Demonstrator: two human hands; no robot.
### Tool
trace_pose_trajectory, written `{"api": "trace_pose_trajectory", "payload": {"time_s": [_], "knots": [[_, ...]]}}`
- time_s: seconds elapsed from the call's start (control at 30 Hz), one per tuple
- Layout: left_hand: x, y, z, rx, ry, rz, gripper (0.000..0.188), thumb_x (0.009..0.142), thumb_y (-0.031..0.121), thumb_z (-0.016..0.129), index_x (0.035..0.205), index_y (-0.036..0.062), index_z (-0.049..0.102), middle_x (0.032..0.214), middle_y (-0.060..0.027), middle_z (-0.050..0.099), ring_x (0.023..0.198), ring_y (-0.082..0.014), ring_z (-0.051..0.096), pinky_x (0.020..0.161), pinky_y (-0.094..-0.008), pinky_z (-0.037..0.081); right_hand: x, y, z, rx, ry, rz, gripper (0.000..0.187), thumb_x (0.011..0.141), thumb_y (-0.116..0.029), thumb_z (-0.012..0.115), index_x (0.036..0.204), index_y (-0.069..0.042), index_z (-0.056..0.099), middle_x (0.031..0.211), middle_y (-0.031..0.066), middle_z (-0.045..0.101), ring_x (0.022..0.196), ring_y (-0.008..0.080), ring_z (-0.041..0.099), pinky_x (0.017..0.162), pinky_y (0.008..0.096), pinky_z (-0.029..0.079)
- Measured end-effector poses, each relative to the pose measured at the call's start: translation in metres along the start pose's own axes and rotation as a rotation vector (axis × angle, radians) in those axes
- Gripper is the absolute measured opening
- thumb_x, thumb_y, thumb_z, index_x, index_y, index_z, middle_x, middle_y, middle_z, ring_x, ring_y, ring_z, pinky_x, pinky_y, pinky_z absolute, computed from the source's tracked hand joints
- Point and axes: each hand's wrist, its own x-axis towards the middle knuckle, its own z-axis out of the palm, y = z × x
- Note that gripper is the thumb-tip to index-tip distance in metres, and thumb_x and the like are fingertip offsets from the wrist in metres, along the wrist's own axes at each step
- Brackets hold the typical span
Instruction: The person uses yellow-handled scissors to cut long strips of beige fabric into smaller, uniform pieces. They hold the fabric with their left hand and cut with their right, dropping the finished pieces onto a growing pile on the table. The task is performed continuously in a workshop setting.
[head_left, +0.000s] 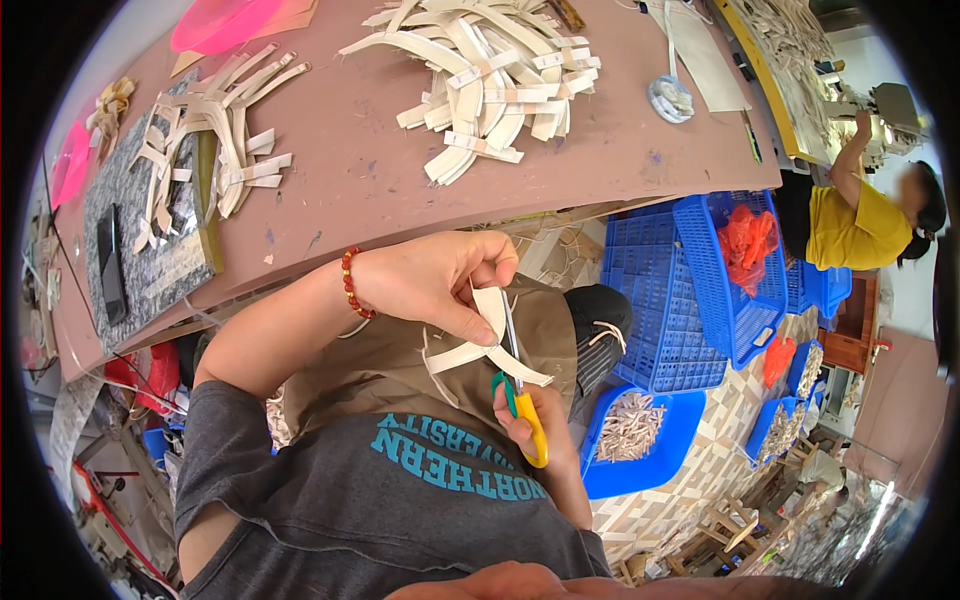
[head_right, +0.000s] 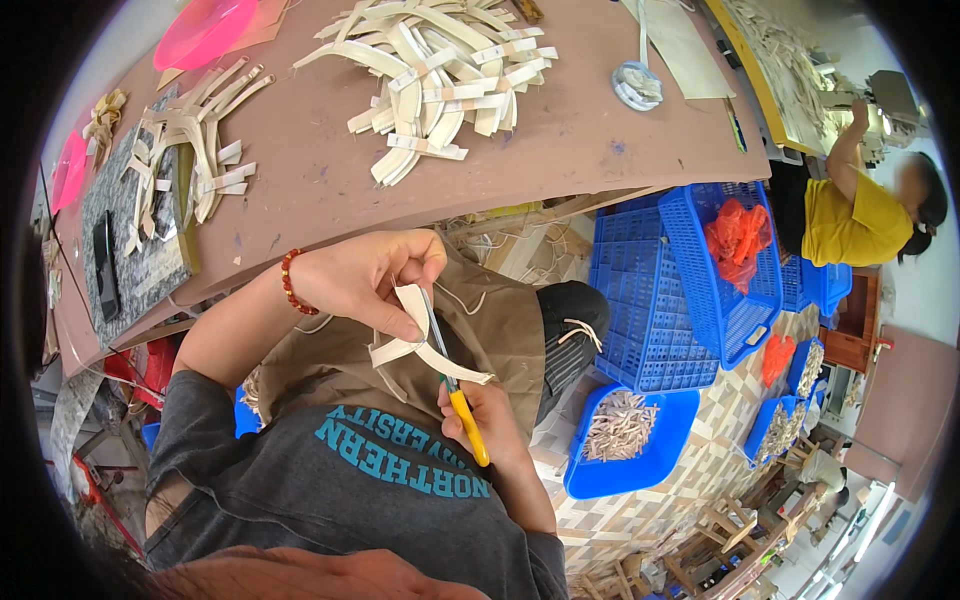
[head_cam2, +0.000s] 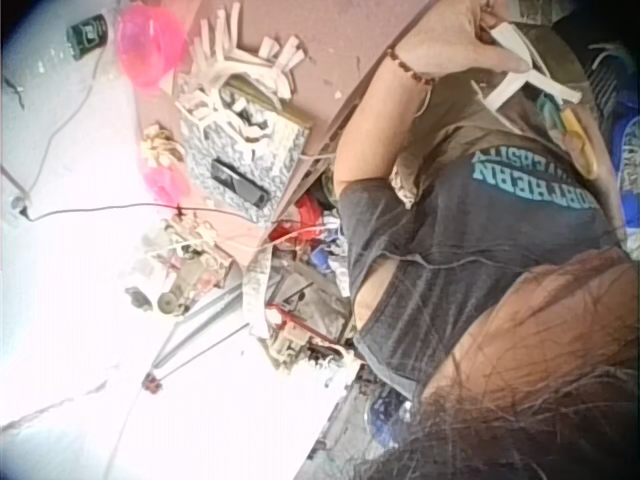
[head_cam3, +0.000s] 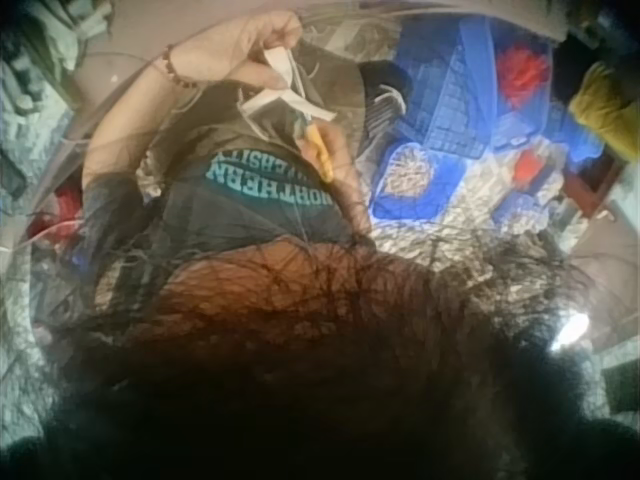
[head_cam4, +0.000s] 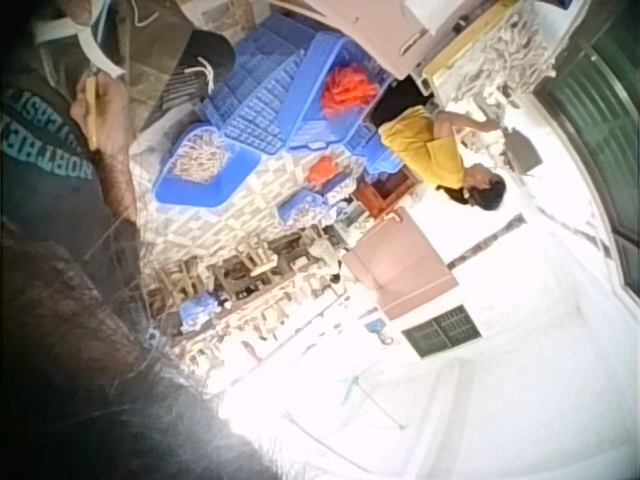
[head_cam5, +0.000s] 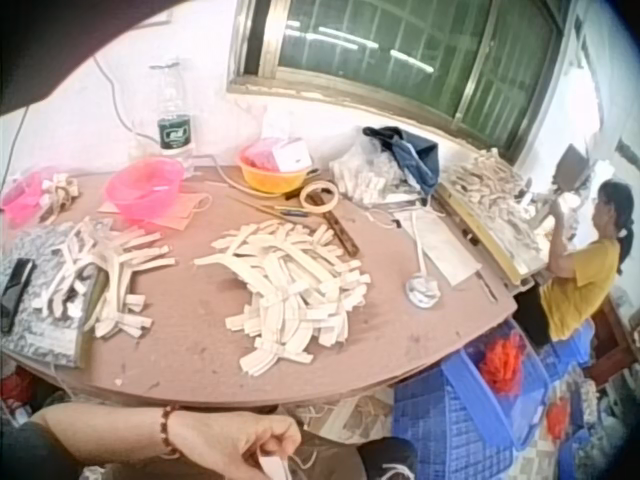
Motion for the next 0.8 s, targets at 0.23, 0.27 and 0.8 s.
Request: {"api": "trace_pose_trajectory", "payload": {"time_s": [0.23, 0.27, 0.8], "knots": [[-0.003, -0.001, -0.002, -0.201, -0.004, 0.067, 0.044, 0.074, 0.0, 0.072, 0.103, 0.0049, 0.04, 0.083, -0.008, 0.061, 0.073, -0.0109, 0.06, 0.06, -0.0217, 0.048, 0.001, 0.015, -0.001, 0.231, 0.116, -0.055, 0.039, 0.081, -0.037, 0.068, 0.085, -0.001, 0.055, 0.068, -0.0004, 0.049, 0.057, 0.0067, 0.045, 0.051, 0.0211, 0.036], [-0.003, -0.011, -0.006, -0.312, -0.025, 0.119, 0.044, 0.075, 0.002, 0.071, 0.106, 0.0046, 0.041, 0.082, -0.0089, 0.061, 0.071, -0.012, 0.059, 0.06, -0.0228, 0.048, 0.0, 0.018, -0.001, 0.303, 0.186, -0.038, 0.039, 0.082, -0.038, 0.067, 0.087, -0.002, 0.054, 0.069, 0.0001, 0.049, 0.056, 0.007, 0.044, 0.05, 0.0211, 0.035], [-0.019, -0.027, -0.011, -1.322, 0.218, 0.499, 0.026, 0.092, 0.007, 0.046, 0.117, 0.0003, 0.046, 0.084, -0.0006, 0.042, 0.066, -0.0089, 0.04, 0.06, -0.0222, 0.039, 0.016, 0.054, 0.004, 0.324, 0.156, -0.184, 0.056, 0.086, -0.054, 0.052, 0.094, 0.001, 0.049, 0.068, 0.0022, 0.044, 0.056, 0.0087, 0.042, 0.049, 0.0227, 0.035]]}}
